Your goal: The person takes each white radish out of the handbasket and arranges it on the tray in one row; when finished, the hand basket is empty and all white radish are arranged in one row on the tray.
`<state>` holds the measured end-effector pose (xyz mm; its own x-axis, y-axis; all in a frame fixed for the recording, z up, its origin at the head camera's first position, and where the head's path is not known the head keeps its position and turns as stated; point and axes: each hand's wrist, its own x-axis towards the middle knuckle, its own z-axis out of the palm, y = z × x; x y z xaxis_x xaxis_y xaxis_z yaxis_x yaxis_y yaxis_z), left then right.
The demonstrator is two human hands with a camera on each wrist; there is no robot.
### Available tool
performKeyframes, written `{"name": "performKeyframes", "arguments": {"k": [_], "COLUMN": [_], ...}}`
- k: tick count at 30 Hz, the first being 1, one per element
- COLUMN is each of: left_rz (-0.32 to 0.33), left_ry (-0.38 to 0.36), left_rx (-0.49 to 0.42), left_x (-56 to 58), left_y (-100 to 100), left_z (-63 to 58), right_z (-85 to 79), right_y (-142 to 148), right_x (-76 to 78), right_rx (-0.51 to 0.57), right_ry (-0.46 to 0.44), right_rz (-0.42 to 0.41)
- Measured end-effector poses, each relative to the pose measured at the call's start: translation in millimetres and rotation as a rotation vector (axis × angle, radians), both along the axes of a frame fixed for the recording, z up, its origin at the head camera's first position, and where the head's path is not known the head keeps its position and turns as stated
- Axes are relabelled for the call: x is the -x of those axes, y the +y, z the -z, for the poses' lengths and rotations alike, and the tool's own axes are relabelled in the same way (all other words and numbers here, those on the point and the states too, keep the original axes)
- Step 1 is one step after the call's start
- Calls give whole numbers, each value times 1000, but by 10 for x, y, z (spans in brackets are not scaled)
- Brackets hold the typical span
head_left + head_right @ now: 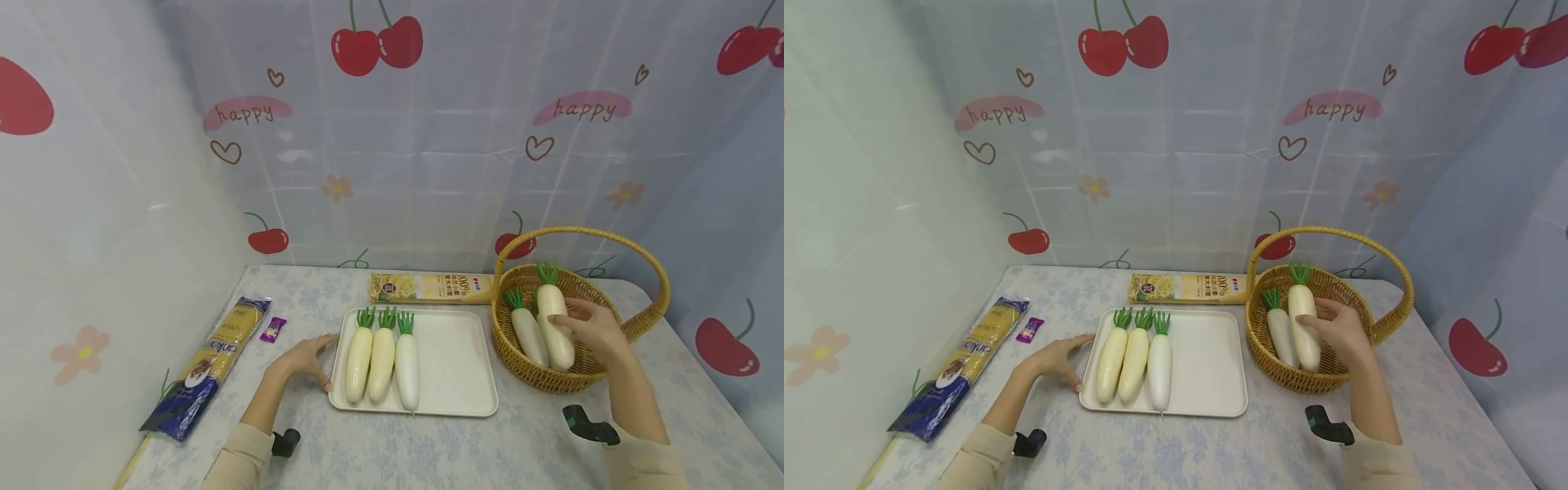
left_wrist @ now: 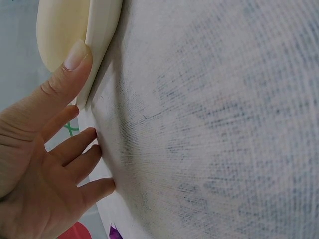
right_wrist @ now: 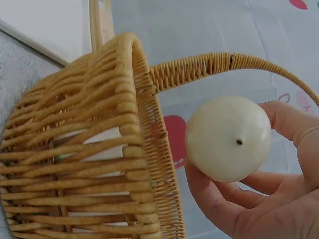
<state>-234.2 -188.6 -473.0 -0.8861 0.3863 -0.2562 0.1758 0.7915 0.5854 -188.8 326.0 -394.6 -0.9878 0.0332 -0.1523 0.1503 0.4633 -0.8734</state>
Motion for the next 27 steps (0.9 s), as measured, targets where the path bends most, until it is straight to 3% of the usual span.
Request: {"name": "performKeyframes", "arguments": {"k": [17, 27], "left_rz": [-10, -6], "left_ry": [-7, -5], "left_rx": [7, 5], "left_x": [-6, 14], "left_y": [13, -4], "left_z": [-17, 30], "right_z": [-38, 23], "right_y": [-340, -559], "right_x": [-166, -173], "right_rx": [6, 112], "right_ry": [7, -28], "right_rz": [-49, -47]}}
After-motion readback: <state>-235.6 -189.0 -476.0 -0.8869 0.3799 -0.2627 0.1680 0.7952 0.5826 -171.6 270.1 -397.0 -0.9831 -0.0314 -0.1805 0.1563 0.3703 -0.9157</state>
